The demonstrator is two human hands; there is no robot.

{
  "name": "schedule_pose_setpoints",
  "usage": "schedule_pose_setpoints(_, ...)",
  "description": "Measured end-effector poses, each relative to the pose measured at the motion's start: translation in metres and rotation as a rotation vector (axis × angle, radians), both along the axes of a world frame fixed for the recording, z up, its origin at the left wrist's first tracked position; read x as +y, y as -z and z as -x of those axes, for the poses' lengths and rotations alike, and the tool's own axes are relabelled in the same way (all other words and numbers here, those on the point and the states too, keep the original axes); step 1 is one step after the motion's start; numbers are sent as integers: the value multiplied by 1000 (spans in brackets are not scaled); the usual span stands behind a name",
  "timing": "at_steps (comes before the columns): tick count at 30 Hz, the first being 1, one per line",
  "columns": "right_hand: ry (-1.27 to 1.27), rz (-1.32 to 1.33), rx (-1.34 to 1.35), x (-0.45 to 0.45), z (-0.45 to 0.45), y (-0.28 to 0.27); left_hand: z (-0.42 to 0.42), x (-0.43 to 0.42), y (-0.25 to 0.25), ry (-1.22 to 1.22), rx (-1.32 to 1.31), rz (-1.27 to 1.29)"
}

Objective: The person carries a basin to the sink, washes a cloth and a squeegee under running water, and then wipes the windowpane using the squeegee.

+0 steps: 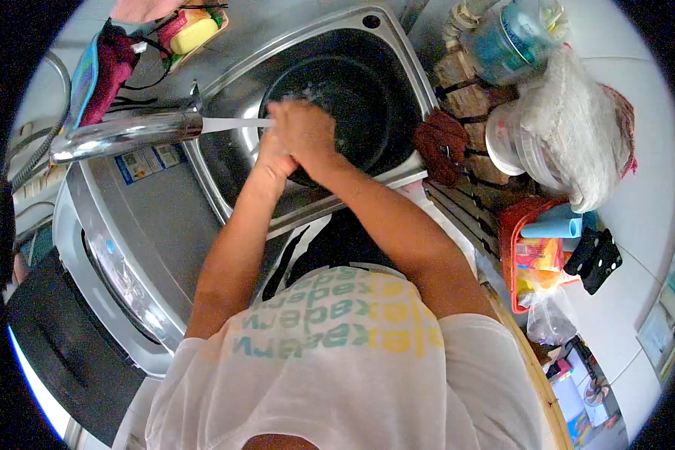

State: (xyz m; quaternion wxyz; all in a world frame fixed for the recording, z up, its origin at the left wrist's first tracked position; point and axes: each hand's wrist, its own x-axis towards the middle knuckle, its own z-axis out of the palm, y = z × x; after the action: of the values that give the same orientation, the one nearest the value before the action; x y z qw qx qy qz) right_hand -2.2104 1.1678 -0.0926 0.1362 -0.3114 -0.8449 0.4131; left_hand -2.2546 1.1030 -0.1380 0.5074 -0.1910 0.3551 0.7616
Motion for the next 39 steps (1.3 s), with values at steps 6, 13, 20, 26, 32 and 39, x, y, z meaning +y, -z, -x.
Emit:
schedule_pose_setpoints(6, 230, 551, -126, 39, 5, 83, 2, 17, -18, 47, 116, 178)
schedule_pose_setpoints(13, 313, 1179, 250, 80, -29, 35, 19, -15, -22, 46, 350, 247)
schedule_pose_setpoints(20, 72, 1117, 417, 64, -25, -27, 19, -39, 11, 192, 941, 680)
schedule_pose_setpoints(26, -107, 874, 300, 41, -13, -61, 2, -32, 4, 367, 1162, 566)
schedule_pose_setpoints(32, -131, 881, 368, 47, -21, -79, -2, -23, -7, 228, 979, 529)
schedule_pose_setpoints(39, -379, 713, 156, 51, -21, -85, 2, -26, -44, 331, 1323, 330)
